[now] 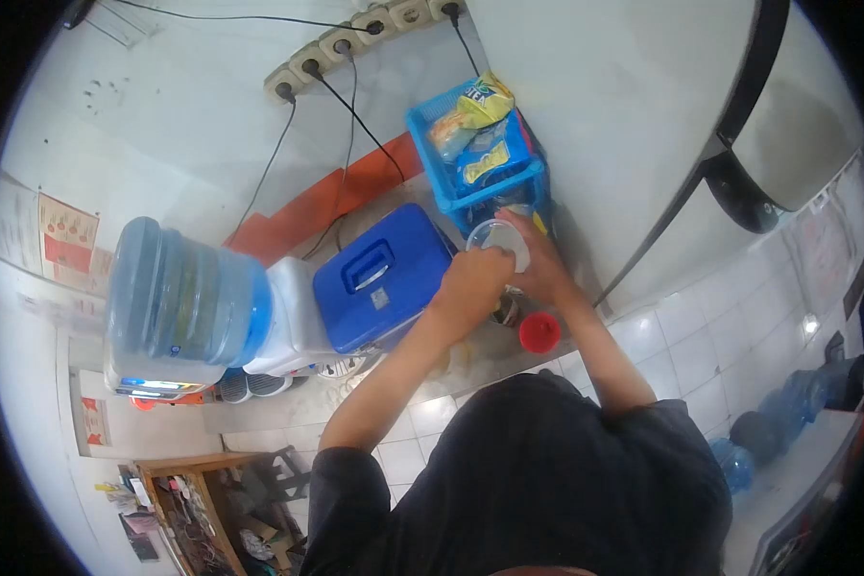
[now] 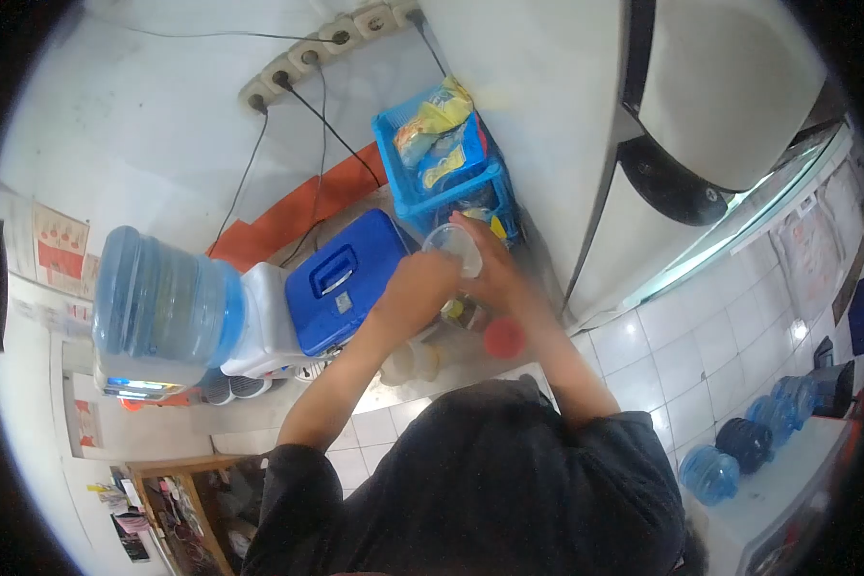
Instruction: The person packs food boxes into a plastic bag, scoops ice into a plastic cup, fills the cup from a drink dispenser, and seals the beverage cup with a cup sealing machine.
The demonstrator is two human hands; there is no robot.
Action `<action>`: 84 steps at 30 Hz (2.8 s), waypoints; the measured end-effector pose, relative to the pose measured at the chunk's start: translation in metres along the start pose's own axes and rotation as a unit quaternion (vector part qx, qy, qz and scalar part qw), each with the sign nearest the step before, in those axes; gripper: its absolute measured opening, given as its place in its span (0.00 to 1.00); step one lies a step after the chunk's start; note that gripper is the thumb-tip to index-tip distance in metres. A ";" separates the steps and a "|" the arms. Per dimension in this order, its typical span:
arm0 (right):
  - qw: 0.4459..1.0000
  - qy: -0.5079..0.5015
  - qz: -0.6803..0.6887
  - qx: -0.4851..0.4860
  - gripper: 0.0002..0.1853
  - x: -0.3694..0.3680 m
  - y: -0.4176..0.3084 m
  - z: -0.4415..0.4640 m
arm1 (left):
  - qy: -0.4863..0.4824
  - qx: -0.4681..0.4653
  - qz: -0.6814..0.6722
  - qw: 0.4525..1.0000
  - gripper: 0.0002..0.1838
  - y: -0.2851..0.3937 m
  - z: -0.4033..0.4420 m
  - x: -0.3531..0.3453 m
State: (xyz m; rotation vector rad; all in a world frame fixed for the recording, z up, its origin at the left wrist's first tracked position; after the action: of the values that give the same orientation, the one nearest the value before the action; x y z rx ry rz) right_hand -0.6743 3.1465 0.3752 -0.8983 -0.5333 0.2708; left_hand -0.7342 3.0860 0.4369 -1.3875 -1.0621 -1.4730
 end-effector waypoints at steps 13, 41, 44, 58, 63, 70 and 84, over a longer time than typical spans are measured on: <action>0.997 0.046 -0.049 0.035 0.50 -0.002 0.018 -0.007 | 0.087 0.084 0.017 0.992 0.04 -0.011 0.005 0.001; 0.993 0.109 -0.013 0.034 0.49 0.002 0.009 -0.025 | 0.025 0.007 0.068 0.997 0.08 0.020 0.009 -0.009; 0.995 0.092 -0.002 0.027 0.49 0.000 0.013 -0.024 | 0.010 0.038 0.051 0.998 0.08 0.016 0.010 -0.011; 0.996 0.082 -0.028 0.019 0.56 -0.005 0.011 -0.034 | 0.009 -0.017 0.013 1.000 0.07 0.014 0.001 -0.005; 0.995 0.067 -0.071 0.034 0.53 -0.004 0.007 -0.026 | 0.008 0.001 0.011 1.000 0.06 0.012 -0.003 -0.015; 0.994 0.048 -0.064 0.079 0.47 -0.011 0.005 -0.024 | -0.035 0.028 -0.026 0.999 0.10 0.011 -0.005 -0.014; 0.986 0.139 -0.055 0.076 0.45 0.000 0.019 -0.033 | 0.156 0.088 0.054 0.982 0.05 0.015 -0.010 0.050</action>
State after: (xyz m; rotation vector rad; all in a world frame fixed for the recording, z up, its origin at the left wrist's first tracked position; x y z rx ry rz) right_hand -0.6564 3.1357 0.3431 -0.7414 -0.2976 0.0822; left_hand -0.7256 3.0708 0.4871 -1.0334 -0.8789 -1.4248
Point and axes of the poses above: each hand's wrist, its own z-axis towards the middle knuckle, its own x-axis out of the back of the hand, y = z × x, the point moved 9 cm from there along z, towards the middle knuckle, and after that the axes turned 1 degree about y, right-handed, at the moved point
